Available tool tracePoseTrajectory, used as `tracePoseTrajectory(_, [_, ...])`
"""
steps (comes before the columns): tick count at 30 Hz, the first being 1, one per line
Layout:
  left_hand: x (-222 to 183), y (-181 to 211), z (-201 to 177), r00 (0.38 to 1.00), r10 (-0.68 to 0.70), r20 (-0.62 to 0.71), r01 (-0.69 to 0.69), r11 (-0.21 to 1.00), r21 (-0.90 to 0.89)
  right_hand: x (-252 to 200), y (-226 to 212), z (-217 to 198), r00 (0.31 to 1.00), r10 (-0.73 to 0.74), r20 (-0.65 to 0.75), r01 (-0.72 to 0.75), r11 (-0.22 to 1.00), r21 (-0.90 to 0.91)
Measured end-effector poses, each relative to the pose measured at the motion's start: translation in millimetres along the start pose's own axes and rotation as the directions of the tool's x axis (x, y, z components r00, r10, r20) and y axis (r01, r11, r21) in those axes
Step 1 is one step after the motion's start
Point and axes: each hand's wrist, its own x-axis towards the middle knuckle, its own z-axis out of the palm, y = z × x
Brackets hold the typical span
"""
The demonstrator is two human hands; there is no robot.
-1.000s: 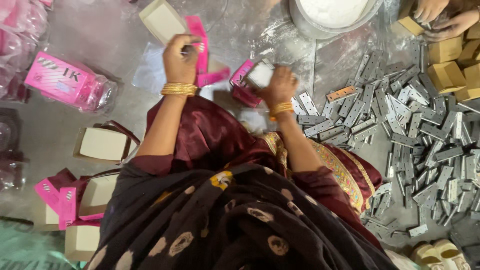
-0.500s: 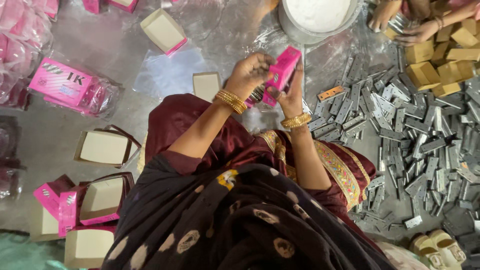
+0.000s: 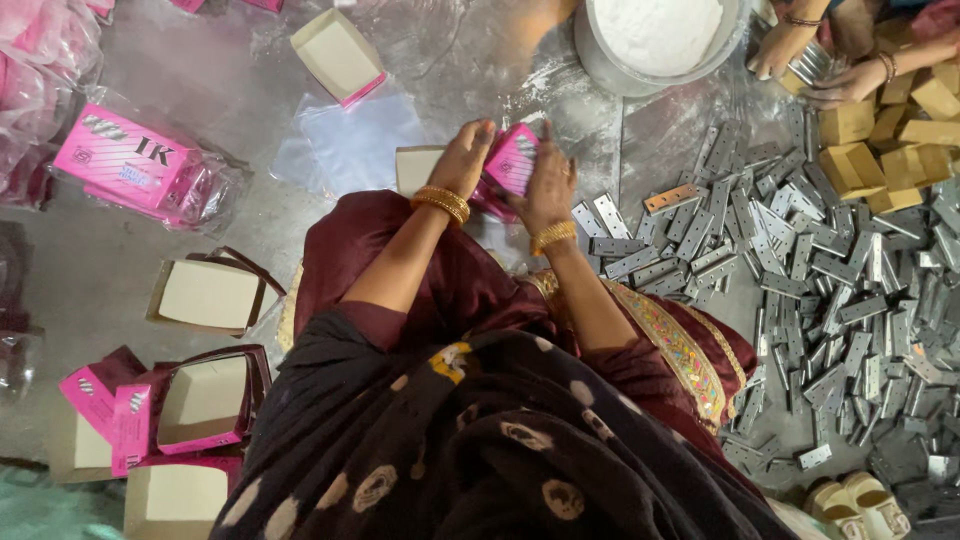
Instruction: The person sits on the floor and repeatedly places small metal pieces into pink boxes, then wraps each box in a clear plastic bag. The person handles boxes, metal pieces, and plastic bags by hand, stacking finished packages to the side.
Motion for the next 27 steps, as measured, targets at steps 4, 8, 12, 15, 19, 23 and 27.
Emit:
tracePoseTrajectory(4, [-4, 18, -6, 0.996, 0.046, -0.078, -0.043, 0.998, 0.036, 27, -22, 9, 0.997, -0.069, 0.032, 0.069, 0.998, -0.007])
tracePoseTrajectory(8, [-6, 41, -12, 0.992, 0.063, -0.112, -0.054, 0.995, 0.079, 34, -24, 15, 0.990, -0.138, -0.007, 0.138, 0.987, 0.078])
tracePoseTrajectory(12, [-5, 50, -13, 0.991, -0.004, -0.134, 0.030, 0.982, 0.186, 36, -11, 25, 0.990, -0.119, -0.077, 0.126, 0.988, 0.089])
tracePoseTrajectory(15, [1, 45, -11, 0.989, -0.026, -0.148, 0.046, 0.990, 0.132, 37, -10, 43, 0.994, -0.105, -0.010, 0.104, 0.991, -0.082])
tracePoseTrajectory(19, [12, 27, -3, 0.984, -0.088, -0.154, 0.121, 0.969, 0.214, 39, -21, 56, 0.989, -0.147, 0.008, 0.139, 0.919, -0.369])
tracePoseTrajectory(23, [17, 1, -14, 0.969, 0.088, -0.232, 0.049, 0.848, 0.527, 34, -28, 34, 0.989, -0.046, 0.143, 0.068, 0.986, -0.150])
tracePoseTrajectory(27, [34, -18, -49, 0.925, 0.356, -0.131, 0.038, 0.256, 0.966, 26, -23, -1, 0.977, -0.101, 0.187, 0.125, 0.985, -0.123])
